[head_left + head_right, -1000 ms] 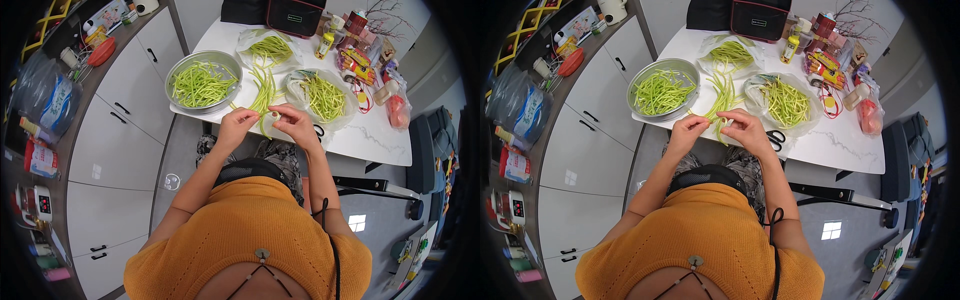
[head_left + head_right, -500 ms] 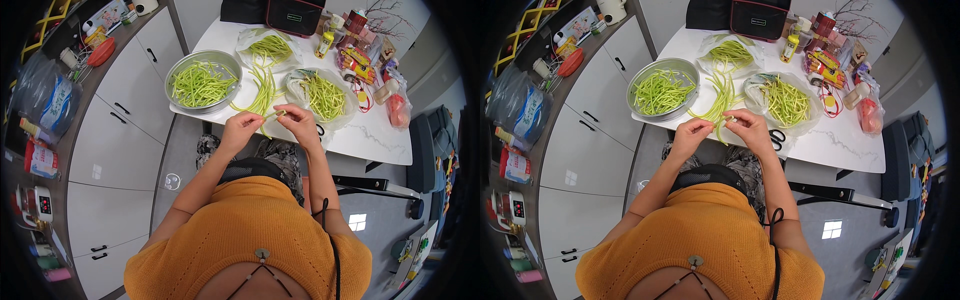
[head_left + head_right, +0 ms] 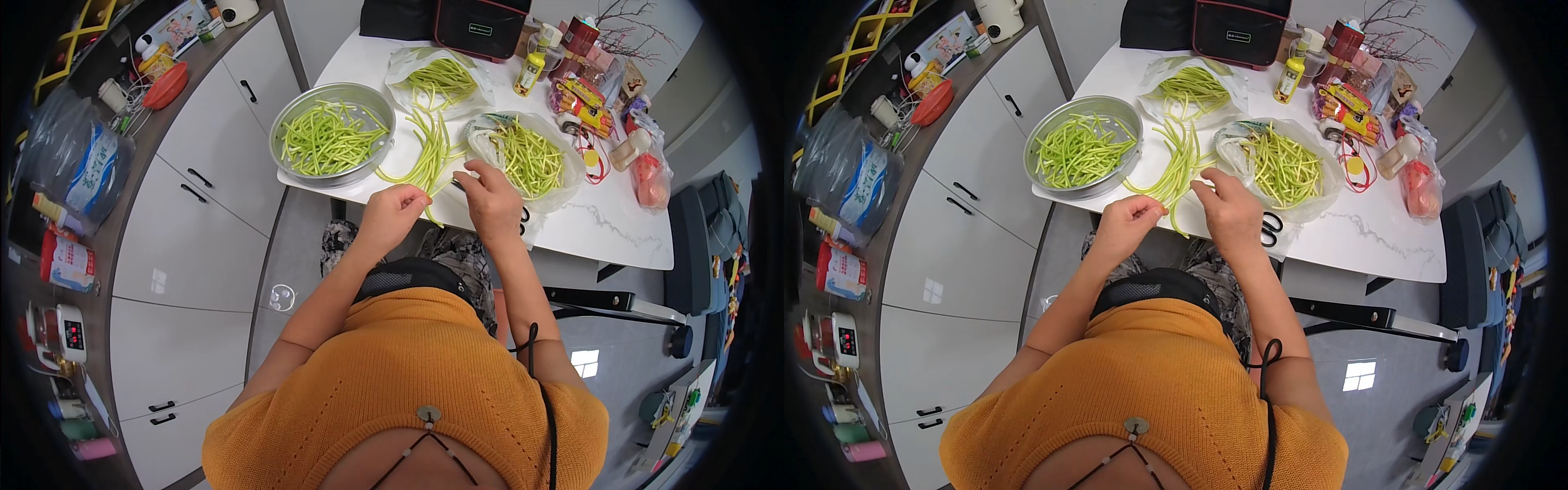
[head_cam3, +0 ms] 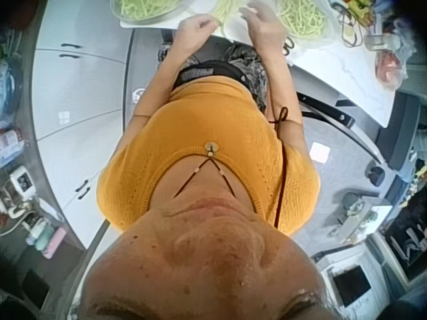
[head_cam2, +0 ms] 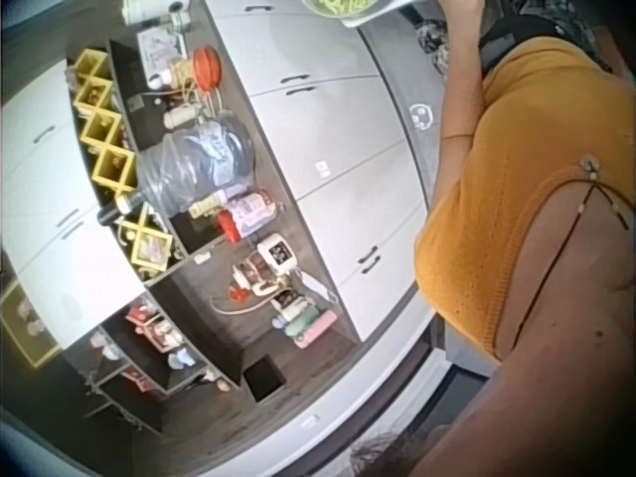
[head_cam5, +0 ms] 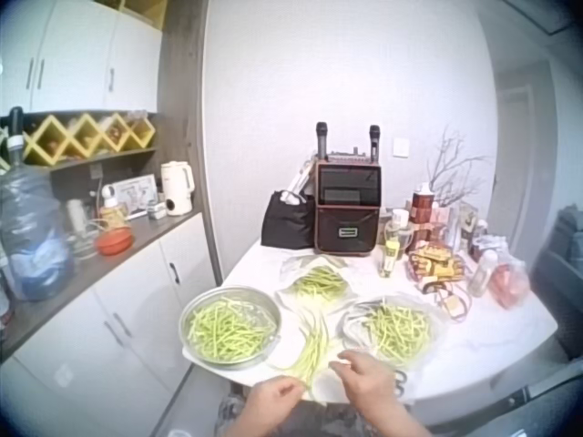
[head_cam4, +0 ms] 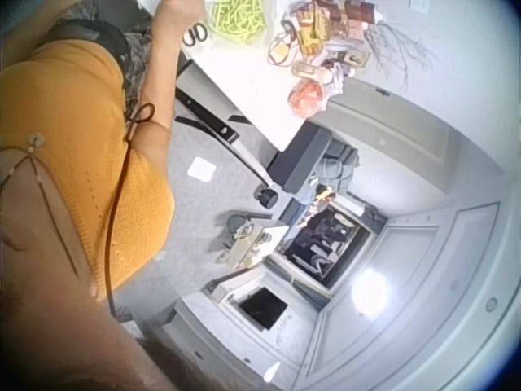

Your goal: The person prepares long green beans by hand on a kitchen counter, snapping off the ends and stripping the strings before placing the cleaned beans into a metal bowl.

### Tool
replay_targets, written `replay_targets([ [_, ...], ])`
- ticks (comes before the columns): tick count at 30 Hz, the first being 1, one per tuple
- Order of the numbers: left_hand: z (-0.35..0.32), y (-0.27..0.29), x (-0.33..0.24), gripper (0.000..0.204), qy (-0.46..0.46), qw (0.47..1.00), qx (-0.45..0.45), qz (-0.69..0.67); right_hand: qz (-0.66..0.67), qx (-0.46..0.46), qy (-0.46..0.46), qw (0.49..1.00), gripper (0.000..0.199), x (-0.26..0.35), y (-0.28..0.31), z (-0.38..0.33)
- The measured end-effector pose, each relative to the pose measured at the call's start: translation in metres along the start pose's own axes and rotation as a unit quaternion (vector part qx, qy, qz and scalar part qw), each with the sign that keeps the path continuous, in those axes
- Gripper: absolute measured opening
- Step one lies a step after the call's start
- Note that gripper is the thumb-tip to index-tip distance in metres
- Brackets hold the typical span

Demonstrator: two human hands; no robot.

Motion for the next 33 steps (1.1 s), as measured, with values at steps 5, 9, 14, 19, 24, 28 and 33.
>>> replay_targets([
  [5, 0.006, 0.001, 0.01, 0.017, -0.005, 0.995, 0.039, -0.097, 0.036, 0.04, 0.013, 0.998, 0.016, 0.007, -0.001, 0.003],
  [9, 0.009, 0.005, 0.009, 0.017, -0.011, 0.992, 0.045, -0.118, 0.083, 0.077, 0.004, 0.994, 0.014, 0.0, -0.005, -0.002],
  [14, 0.012, 0.009, 0.013, 0.017, 0.005, 0.989, 0.057, -0.138, 0.25, 0.118, -0.046, 0.96, 0.012, -0.011, -0.01, -0.006],
  [19, 0.009, -0.005, 0.016, 0.018, 0.005, 0.99, 0.071, -0.121, 0.445, 0.102, -0.226, 0.861, 0.011, -0.016, -0.016, -0.009],
  [24, 0.004, -0.023, 0.012, 0.021, -0.018, 0.991, 0.076, -0.111, 0.535, 0.075, -0.33, 0.774, 0.012, -0.014, -0.024, -0.015],
  [28, 0.007, -0.019, 0.006, 0.021, -0.032, 0.992, 0.076, -0.096, 0.584, 0.102, -0.381, 0.71, 0.015, -0.018, -0.031, -0.018],
  [33, 0.009, -0.013, 0.004, 0.02, -0.016, 0.986, 0.1, -0.133, 0.617, 0.165, -0.347, 0.686, 0.025, -0.016, -0.018, -0.001],
])
Point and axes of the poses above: each hand's wrist, its own z-axis towards the middle knuckle, its own y-axis out of the back of the hand, x = y × z, the point moved 4 cm from there along z, towards the middle knuckle
